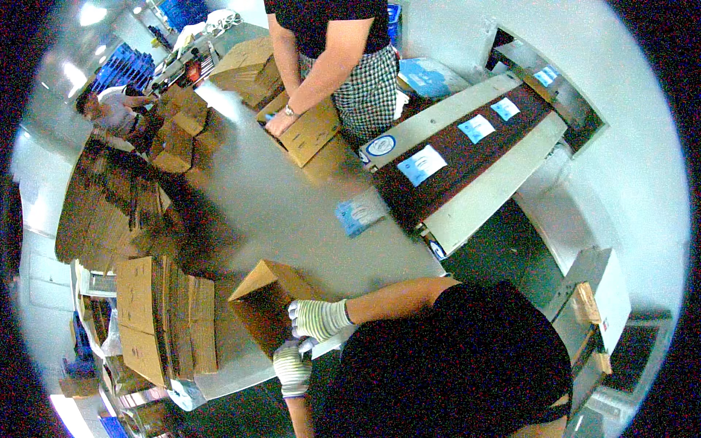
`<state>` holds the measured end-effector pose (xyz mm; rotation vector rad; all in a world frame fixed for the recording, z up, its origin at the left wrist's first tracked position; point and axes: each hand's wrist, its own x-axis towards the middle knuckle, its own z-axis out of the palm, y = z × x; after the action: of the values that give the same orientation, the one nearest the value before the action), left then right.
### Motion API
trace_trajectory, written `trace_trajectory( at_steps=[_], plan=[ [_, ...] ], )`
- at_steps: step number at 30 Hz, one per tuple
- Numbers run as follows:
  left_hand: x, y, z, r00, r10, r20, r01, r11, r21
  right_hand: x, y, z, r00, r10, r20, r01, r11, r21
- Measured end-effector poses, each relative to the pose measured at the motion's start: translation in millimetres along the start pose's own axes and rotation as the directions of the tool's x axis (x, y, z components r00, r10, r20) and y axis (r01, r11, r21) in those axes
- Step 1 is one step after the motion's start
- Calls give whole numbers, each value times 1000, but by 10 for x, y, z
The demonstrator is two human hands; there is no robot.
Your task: The person takes small packaged items from a conveyor belt and places them into cardboard boxes on a metal table, eventually folding and closing a box.
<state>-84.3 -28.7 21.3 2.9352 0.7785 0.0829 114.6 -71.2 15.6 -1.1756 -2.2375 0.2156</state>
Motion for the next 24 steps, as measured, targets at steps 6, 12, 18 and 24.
trace_trajectory(
  at_steps=[6,12,18,24],
  plan=[
    [38,-121,-146,988,42,150,-69,982,177,6,92,131,997,-24,-76,24,1000,-2],
    [66,-92,-26,996,19,92,-30,993,117,-43,304,-270,973,63,-222,-36,992,121],
    [56,-118,50,1000,9,25,-11,997,75,-530,1137,-669,810,586,8,-586,810,24],
    [148,-112,13,999,4,43,-7,999,54,-902,1934,-1184,498,831,249,-793,553,-257]
  ],
)
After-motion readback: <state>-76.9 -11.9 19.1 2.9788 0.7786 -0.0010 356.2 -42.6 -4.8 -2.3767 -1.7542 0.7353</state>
